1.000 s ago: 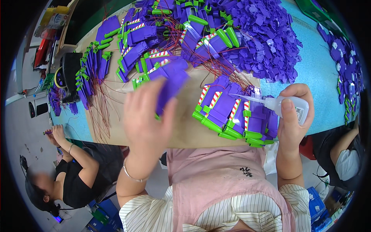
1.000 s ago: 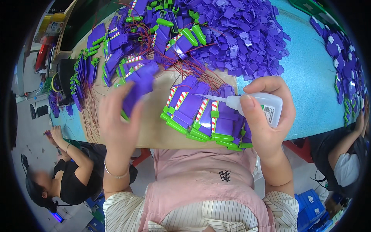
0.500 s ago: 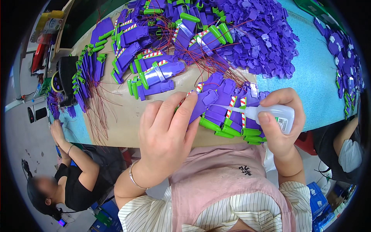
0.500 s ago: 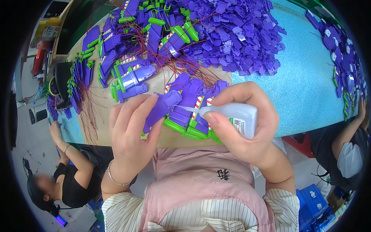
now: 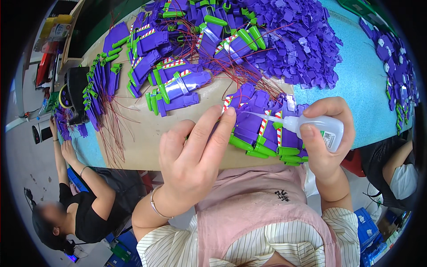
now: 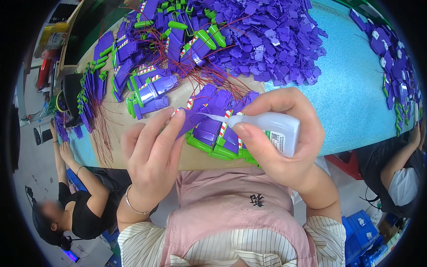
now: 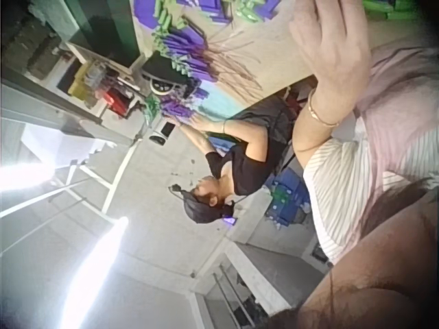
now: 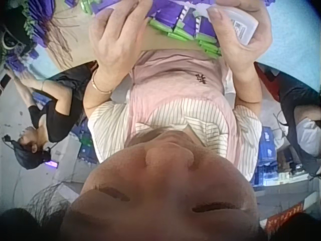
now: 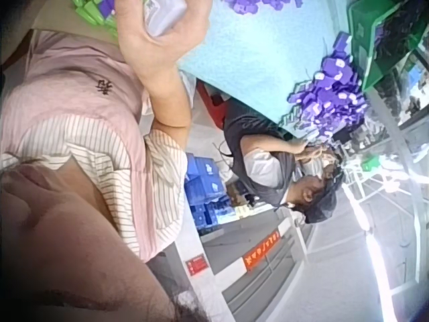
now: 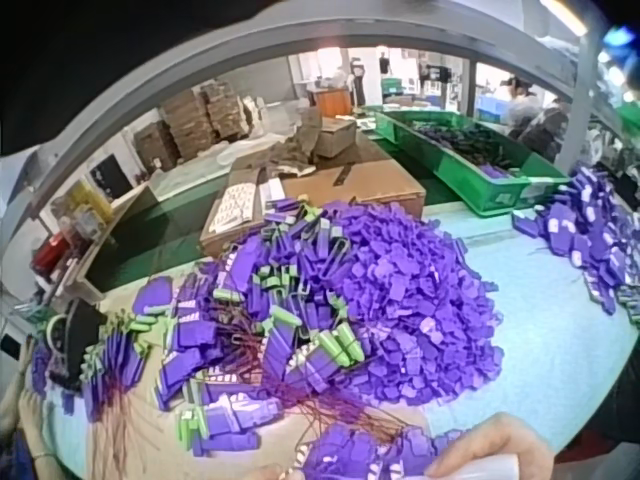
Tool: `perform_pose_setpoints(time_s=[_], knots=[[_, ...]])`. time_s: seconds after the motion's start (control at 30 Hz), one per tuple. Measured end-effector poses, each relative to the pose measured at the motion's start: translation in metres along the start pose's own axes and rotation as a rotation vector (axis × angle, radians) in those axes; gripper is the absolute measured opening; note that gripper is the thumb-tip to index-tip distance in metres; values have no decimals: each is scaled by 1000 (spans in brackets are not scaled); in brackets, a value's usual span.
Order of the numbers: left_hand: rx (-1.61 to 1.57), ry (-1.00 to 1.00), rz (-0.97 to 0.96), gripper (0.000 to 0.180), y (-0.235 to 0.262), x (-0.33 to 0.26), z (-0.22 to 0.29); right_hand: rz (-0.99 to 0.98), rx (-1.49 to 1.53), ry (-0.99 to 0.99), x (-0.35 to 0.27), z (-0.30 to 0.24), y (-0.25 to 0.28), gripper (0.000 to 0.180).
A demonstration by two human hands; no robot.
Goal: The person organizes plastic toy parts on the table, applies glue from a bottle to assemble the pieces by hand, and wipes them with a cloth.
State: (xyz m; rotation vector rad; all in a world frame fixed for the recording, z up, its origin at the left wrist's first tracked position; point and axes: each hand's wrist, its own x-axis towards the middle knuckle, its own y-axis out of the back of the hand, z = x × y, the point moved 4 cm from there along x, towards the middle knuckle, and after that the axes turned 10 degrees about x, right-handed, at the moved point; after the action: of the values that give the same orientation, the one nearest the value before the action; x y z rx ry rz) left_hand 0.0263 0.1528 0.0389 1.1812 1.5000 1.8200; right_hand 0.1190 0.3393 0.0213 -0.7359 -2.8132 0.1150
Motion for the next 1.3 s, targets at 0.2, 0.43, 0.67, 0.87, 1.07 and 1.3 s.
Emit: perform_pose_setpoints(time_s=[0.2,0.43,0.67,0.87,1.07,1.3], knots=[[76,-68,133,42,-5,-1,-3,23,-37,14,-2,6,10,27],[-199,138,-70,37,-38,-10,-28,85,112,-150,8,16,6,30],[-377,32,3,28,-23,-13,-25,-21,-10,-319,16,26,-10,33],[-407,-92,-32,35,-29,-9,-15,-86,-78,-314,19,27,-17,33],[-457,-79,-35,30,-29,-7,-16,-60,-44,-319,16,28,-16,33],[-173,104,97,31,-34,5,-59,7,-31,-256,12,23,-5,29]])
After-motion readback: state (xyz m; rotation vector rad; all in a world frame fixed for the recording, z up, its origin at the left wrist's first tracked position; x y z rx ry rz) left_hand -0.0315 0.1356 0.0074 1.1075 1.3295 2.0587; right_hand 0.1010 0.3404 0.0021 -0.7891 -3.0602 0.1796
